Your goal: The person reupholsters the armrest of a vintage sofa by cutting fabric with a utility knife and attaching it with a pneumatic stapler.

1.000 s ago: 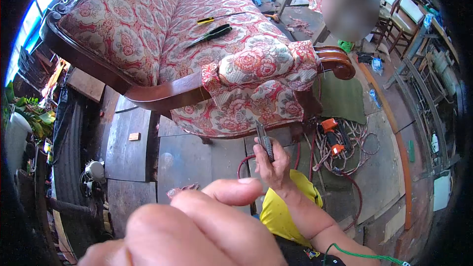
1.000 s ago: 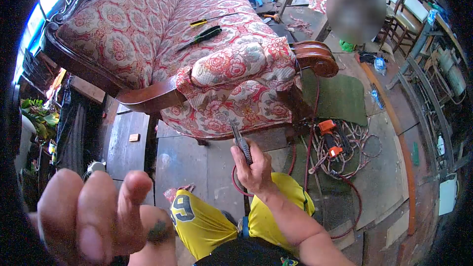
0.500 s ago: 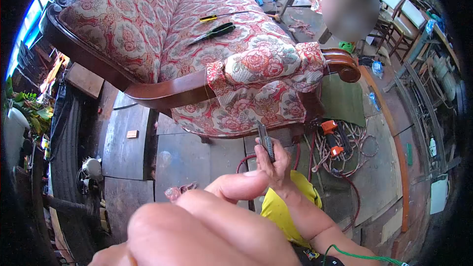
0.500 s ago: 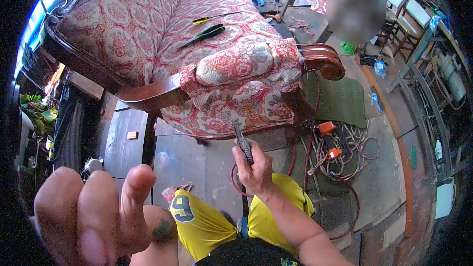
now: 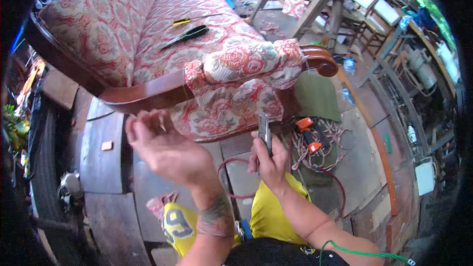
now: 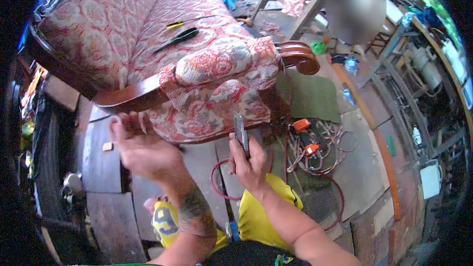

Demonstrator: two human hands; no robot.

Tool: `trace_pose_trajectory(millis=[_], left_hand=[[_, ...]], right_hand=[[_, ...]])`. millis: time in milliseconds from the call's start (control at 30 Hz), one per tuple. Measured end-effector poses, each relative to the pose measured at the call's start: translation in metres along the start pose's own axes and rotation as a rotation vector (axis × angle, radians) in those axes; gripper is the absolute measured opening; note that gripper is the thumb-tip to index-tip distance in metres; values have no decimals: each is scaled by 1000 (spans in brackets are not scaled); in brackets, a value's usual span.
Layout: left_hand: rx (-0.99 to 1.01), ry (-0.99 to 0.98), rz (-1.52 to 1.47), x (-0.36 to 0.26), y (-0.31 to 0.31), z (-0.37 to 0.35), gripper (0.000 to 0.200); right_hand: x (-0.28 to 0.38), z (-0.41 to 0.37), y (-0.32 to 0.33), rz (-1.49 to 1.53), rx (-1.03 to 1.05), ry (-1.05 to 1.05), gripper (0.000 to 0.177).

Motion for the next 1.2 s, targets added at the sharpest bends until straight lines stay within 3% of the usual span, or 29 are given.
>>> trace_pose_trajectory(millis=[67, 133, 200, 267, 367, 433, 500, 667, 733, 800, 900, 967, 1100, 1200], left_hand=[[1, 32, 71, 38, 15, -13, 28], [8, 66, 152, 59, 34, -19, 25], [106, 174, 73, 71, 48, -22, 19], [88, 155, 66, 71, 57, -24, 19], [342, -194, -34, 27, 45, -26, 26], [533, -252, -408, -20, 29, -20, 54], [615, -198, -570, -51, 38, -4, 64], [657, -299, -549, -66, 51, 26, 61], [794, -390, -467, -73, 44, 27, 50], [614, -212, -386, -73, 55, 35, 57], [603, -309, -740, -77, 49, 37, 62], [448, -320, -521, -78, 41, 24, 57], [586, -373, -424, -74, 28, -6, 52], [815, -433, -413, -67, 16, -27, 53]], right_hand=[[15, -3, 13, -39, -7, 56, 24], [28, -9, 27, 42, -72, -23, 27], [36, -13, 44, 48, -118, -4, 29], [46, -18, 57, -22, -182, 28, 31], [56, -26, 65, -30, -258, 0, 31], [60, -29, 63, -38, -282, 12, 32], [64, -33, 60, -72, -316, 26, 34], [64, -41, 41, -153, -334, 63, 34], [70, -44, 36, -188, -327, 82, 34], [85, -43, 31, -220, -293, 118, 33], [106, -39, 41, -261, -171, 224, 31], [118, -35, 44, -294, -134, 275, 31], [112, -28, 83, -335, -181, 370, 32], [104, -9, 119, -303, -246, 436, 33]])
Point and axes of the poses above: each hand's wrist, its own z-axis towards the middle knuckle, its own y-axis out of the back of the hand, x = y × z, the point moved 6 cm from there along z, towards the middle knuckle, and after that the axes turned 8 degrees about -x, right-handed, at the moved point
